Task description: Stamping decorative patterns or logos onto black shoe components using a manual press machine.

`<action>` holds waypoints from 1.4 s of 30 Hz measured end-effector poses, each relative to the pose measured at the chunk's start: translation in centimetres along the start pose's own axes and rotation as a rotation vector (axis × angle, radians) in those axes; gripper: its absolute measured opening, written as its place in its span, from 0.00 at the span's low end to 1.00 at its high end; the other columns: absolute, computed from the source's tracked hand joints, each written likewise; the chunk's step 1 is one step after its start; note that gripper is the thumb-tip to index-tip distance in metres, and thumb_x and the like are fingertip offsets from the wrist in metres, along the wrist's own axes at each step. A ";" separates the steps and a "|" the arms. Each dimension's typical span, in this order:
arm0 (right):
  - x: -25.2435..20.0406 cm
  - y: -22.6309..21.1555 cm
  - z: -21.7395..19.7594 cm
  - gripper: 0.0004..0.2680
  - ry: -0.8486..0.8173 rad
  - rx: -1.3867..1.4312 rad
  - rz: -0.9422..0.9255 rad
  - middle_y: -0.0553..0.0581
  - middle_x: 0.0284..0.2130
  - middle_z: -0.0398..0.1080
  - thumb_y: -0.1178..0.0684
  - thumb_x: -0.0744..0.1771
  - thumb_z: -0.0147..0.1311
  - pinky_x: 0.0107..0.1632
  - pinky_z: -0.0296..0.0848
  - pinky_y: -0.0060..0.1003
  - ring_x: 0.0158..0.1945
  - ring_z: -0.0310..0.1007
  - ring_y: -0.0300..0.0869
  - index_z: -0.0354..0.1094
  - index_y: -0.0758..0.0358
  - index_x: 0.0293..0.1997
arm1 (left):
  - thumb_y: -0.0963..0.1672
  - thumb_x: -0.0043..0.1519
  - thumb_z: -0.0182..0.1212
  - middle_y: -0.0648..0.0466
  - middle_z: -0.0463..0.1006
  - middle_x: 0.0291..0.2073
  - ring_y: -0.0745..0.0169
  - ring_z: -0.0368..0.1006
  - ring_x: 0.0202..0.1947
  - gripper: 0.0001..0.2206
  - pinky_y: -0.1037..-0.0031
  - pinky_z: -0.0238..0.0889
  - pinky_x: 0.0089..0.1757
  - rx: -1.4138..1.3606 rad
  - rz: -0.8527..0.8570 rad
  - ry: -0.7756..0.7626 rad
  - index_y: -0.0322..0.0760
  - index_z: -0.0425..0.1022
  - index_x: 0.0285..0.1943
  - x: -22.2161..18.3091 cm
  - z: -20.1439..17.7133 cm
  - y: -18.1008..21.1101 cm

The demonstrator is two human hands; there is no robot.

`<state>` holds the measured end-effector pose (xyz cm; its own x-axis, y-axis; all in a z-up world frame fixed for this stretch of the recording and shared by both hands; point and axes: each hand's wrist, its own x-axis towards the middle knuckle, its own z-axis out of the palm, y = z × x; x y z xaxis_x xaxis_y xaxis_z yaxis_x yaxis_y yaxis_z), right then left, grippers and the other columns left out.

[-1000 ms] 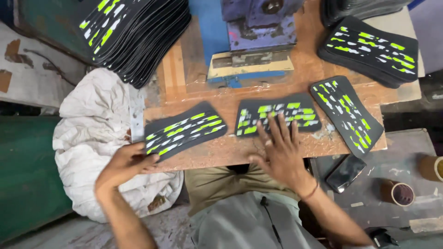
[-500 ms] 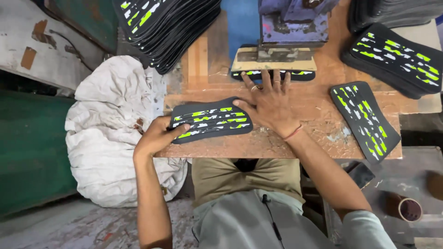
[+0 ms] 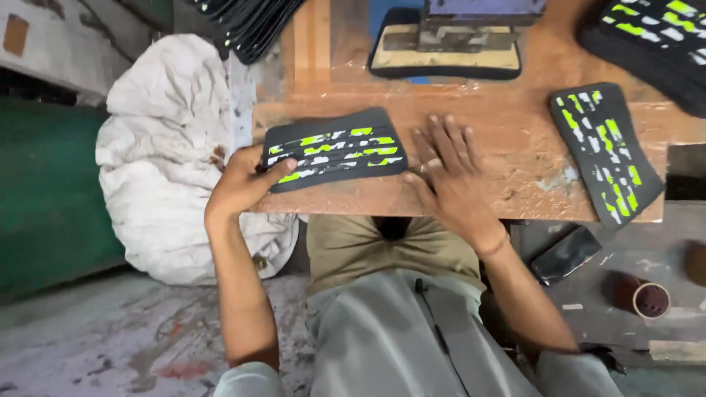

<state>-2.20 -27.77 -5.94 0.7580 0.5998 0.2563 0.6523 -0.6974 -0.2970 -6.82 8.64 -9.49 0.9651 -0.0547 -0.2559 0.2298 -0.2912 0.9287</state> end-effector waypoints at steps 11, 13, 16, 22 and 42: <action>-2.5 -0.5 -0.1 0.21 0.065 0.071 0.095 0.64 0.69 0.60 0.48 0.67 0.56 0.76 0.47 0.54 0.76 0.51 0.57 0.63 0.67 0.67 | 0.42 0.63 0.67 0.63 0.80 0.35 0.79 0.69 0.36 0.10 0.80 0.67 0.39 -0.029 0.054 0.102 0.29 0.80 0.49 0.0 0.7 0.1; -2.4 -0.1 -0.3 0.21 0.083 0.064 0.084 0.65 0.69 0.60 0.48 0.67 0.56 0.76 0.47 0.54 0.76 0.51 0.57 0.62 0.68 0.67 | 0.42 0.64 0.67 0.62 0.81 0.36 0.79 0.69 0.37 0.10 0.81 0.67 0.40 0.003 0.138 0.117 0.28 0.80 0.49 0.1 0.5 0.6; -2.9 1.0 -2.0 0.20 0.110 0.066 0.058 0.64 0.66 0.64 0.48 0.66 0.57 0.73 0.51 0.56 0.72 0.57 0.58 0.66 0.66 0.65 | 0.42 0.66 0.65 0.62 0.76 0.34 0.78 0.65 0.34 0.10 0.79 0.62 0.36 -0.057 0.202 0.208 0.28 0.80 0.51 1.0 -0.4 3.8; -5.3 9.5 -6.3 0.14 0.407 -0.272 0.399 0.72 0.57 0.69 0.53 0.72 0.58 0.68 0.62 0.57 0.64 0.66 0.65 0.68 0.73 0.61 | 0.39 0.72 0.64 0.54 0.77 0.40 0.65 0.74 0.35 0.10 0.71 0.72 0.37 -0.297 0.549 0.597 0.25 0.71 0.57 9.1 -7.1 15.8; -0.9 2.3 -1.2 0.17 0.159 0.054 0.144 0.63 0.62 0.68 0.49 0.65 0.60 0.71 0.57 0.54 0.70 0.60 0.57 0.71 0.68 0.57 | 0.39 0.64 0.65 0.57 0.84 0.41 0.73 0.75 0.34 0.13 0.79 0.63 0.32 0.108 0.355 0.457 0.35 0.76 0.57 5.1 10.4 5.9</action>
<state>-1.35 -30.37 -5.69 0.8367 0.4231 0.3478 0.5393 -0.7470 -0.3887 -1.87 -3.30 -8.06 0.9424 0.2434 0.2295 -0.1082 -0.4273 0.8976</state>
